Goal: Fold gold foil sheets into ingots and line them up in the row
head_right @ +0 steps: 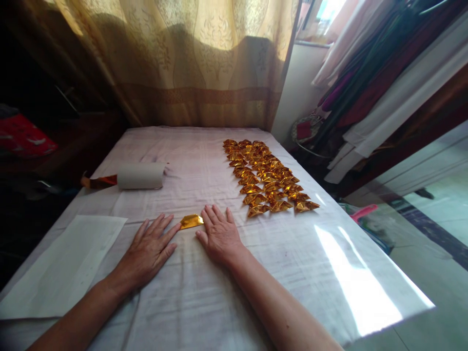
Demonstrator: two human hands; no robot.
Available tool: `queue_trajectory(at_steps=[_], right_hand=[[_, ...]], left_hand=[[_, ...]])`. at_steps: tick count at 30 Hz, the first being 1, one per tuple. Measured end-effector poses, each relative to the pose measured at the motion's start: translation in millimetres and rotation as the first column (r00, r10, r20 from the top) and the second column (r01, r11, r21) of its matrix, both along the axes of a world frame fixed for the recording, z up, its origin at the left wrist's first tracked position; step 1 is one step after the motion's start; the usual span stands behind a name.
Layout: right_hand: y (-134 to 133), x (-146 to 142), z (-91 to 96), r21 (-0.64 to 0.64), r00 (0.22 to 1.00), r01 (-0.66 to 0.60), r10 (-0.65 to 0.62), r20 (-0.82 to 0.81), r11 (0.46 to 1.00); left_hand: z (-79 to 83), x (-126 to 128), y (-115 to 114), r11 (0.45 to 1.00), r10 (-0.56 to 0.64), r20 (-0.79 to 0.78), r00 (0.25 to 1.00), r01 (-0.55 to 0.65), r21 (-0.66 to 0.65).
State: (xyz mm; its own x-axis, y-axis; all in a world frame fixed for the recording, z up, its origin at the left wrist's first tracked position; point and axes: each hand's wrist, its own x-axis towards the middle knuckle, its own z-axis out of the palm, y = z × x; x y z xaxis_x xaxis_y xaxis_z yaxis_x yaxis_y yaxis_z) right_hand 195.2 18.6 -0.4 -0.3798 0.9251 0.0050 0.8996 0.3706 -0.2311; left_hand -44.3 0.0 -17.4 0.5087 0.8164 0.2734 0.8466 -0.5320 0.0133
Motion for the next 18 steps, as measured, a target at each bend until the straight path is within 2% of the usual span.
queue_trajectory(at_steps=[6, 12, 18], right_hand=[[-5, 11, 1.5, 0.074, 0.999, -0.02, 0.023, -0.043, 0.997], [-5, 8, 4.8, 0.187, 0.983, -0.019, 0.052, -0.173, 0.982], [-2, 4, 6.0, 0.205, 0.987, -0.012, 0.045, -0.157, 0.979]], left_hand=[[5.4, 3, 6, 1.0, -0.017, 0.144, 0.989, 0.014, 0.026], [15.4, 6, 14, 0.998, 0.056, 0.242, 0.969, -0.046, -0.045], [18.6, 7, 20, 0.992, 0.088, 0.288, 0.954, -0.057, -0.115]])
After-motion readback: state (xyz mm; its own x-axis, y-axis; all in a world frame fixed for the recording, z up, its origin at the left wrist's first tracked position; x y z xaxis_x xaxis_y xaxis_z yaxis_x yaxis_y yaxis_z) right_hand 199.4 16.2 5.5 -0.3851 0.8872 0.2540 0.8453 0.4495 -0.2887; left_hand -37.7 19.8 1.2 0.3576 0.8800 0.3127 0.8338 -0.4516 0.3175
